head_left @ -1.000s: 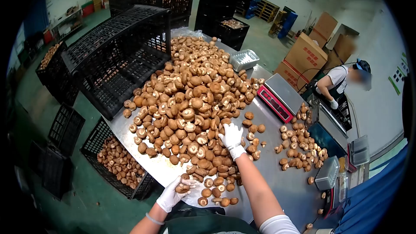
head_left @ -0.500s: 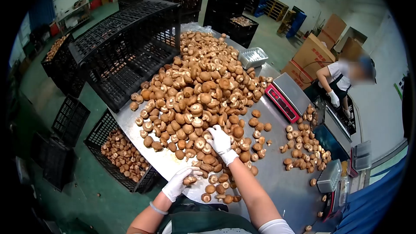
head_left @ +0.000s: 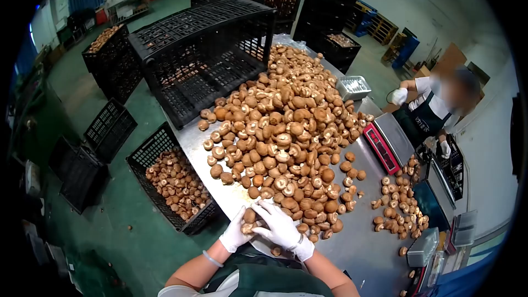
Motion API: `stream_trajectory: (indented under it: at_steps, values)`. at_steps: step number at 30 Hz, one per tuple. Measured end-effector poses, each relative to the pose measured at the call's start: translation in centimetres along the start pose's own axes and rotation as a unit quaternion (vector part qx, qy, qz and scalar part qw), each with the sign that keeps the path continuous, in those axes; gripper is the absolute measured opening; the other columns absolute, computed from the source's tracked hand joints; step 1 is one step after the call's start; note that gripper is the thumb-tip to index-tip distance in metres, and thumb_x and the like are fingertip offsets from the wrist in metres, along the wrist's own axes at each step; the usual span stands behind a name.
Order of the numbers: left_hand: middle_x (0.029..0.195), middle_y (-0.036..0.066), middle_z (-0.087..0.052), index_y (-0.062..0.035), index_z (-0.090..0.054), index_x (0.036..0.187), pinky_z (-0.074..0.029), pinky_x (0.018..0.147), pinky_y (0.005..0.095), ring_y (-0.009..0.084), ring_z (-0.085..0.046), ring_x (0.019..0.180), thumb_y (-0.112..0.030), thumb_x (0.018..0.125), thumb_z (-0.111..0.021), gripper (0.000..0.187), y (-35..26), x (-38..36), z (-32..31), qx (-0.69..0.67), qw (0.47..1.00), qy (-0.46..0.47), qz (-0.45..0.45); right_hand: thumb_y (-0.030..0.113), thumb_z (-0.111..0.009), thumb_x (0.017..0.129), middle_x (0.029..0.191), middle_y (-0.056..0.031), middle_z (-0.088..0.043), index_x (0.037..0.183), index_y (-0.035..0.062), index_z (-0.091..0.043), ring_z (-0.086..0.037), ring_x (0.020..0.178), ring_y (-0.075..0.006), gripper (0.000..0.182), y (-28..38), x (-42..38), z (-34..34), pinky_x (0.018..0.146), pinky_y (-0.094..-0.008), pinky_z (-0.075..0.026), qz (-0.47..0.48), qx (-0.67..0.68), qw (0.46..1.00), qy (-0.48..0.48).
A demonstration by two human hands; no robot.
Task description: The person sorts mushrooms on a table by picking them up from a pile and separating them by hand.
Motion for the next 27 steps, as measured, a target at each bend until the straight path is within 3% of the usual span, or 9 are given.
stream_trajectory:
  at_steps: [2,5,6,8,9,10,13,21,27]
  values:
    - [0.125,0.012,-0.053,-0.0093,-0.043,0.133,-0.048,0.09,0.0374,0.0239,-0.055,0.11,-0.051,0.094,-0.042,0.058,-2.7,-2.7,-2.4,0.098,0.989,0.013,-0.112,0.029,-0.068,0.08,0.128,-0.0153,-0.049,0.127,0.0081,-0.05,-0.051,0.113,-0.0337,0.055,0.5,-0.9,0.4,0.093,-0.0379,-0.044,0.001,0.014,1.0,-0.023]
    - [0.114,0.012,-0.058,-0.0045,-0.048,0.124,-0.052,0.062,0.0299,0.0222,-0.06,0.078,-0.052,0.092,-0.045,0.058,-7.6,-1.4,3.8,-0.004,0.99,0.004,-0.143,0.027,-0.068,0.08,0.125,-0.0154,-0.051,0.125,0.0066,-0.052,-0.052,0.111,-0.0324,0.052,-0.4,-3.2,0.9,0.092,-0.0364,-0.045,-0.009,0.029,0.998,-0.049]
    - [0.111,0.013,-0.058,-0.004,-0.048,0.122,-0.052,0.059,0.0289,0.022,-0.06,0.076,-0.053,0.092,-0.044,0.058,-13.2,-4.0,3.7,-0.019,0.954,-0.064,-0.291,0.027,-0.067,0.08,0.123,-0.0142,-0.053,0.124,0.0073,-0.053,-0.054,0.109,-0.0314,0.05,-1.4,-4.5,0.4,0.091,-0.0369,-0.045,-0.027,0.055,0.998,-0.028]
    - [0.117,0.012,-0.057,-0.0055,-0.048,0.125,-0.051,0.078,0.0329,0.0239,-0.057,0.103,-0.046,0.095,-0.044,0.05,-17.5,-6.4,5.8,0.1,0.947,-0.051,-0.3,0.021,-0.066,0.082,0.11,-0.014,-0.061,0.117,0.0042,-0.059,-0.061,0.099,-0.0288,0.039,-2.3,-6.3,0.1,0.087,-0.0344,-0.048,-0.076,0.114,0.99,-0.022]
    - [0.124,0.013,-0.054,-0.0031,-0.05,0.126,-0.044,0.092,0.0327,0.0243,-0.053,0.114,-0.035,0.096,-0.047,0.044,-19.9,-8.1,8.8,0.253,0.806,-0.275,-0.459,0.021,-0.066,0.082,0.11,-0.014,-0.061,0.117,0.0042,-0.059,-0.061,0.099,-0.0288,0.039,-2.5,-7.1,-0.2,0.087,-0.0344,-0.048,-0.077,0.109,0.991,-0.028]
    - [0.125,0.014,-0.054,-0.001,-0.05,0.126,-0.041,0.095,0.0333,0.0244,-0.052,0.115,-0.029,0.095,-0.05,0.041,-20.4,-9.7,11.3,0.368,0.715,-0.405,-0.436,0.021,-0.066,0.083,0.108,-0.0141,-0.062,0.117,0.0048,-0.058,-0.061,0.097,-0.0281,0.038,-3.2,-8.1,-0.8,0.085,-0.0345,-0.049,-0.105,0.109,0.988,-0.032]
    - [0.126,0.018,-0.054,0.0029,-0.052,0.123,-0.039,0.099,0.0346,0.0271,-0.052,0.114,-0.02,0.094,-0.052,0.038,-20.7,-9.5,13.1,0.48,0.627,-0.441,-0.426,0.023,-0.063,0.086,0.103,-0.015,-0.063,0.119,0.0071,-0.058,-0.062,0.096,-0.0269,0.037,-6.1,-10.4,-2.2,0.082,-0.0348,-0.049,-0.165,0.143,0.975,-0.032]
    - [0.14,0.019,-0.038,-0.0028,-0.037,0.138,-0.03,0.106,0.0392,0.0363,-0.037,0.127,0.005,0.08,-0.053,0.061,-19.2,1.3,6.9,0.763,0.404,-0.278,-0.421,0.031,-0.056,0.091,0.103,-0.0137,-0.061,0.122,0.0096,-0.056,-0.06,0.094,-0.0286,0.037,-4.4,-9.3,-2.1,0.08,-0.0349,-0.048,-0.13,0.161,0.977,-0.042]
    - [0.139,0.02,-0.04,-0.005,-0.052,0.127,-0.035,0.103,0.0388,0.0365,-0.04,0.126,0.007,0.077,-0.054,0.051,-17.9,3.1,3.4,0.795,0.4,-0.225,-0.396,0.036,-0.057,0.089,0.096,-0.0101,-0.061,0.121,0.0135,-0.057,-0.06,0.086,-0.0274,0.04,-6.0,-10.0,-2.5,0.073,-0.038,-0.048,-0.206,0.161,0.965,-0.029]
Point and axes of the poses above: each hand's wrist, its own x-axis towards the middle knuckle, its own z-axis out of the back of the hand, y = z × x, the point moved 7 cm from there along x, towards the middle knuckle
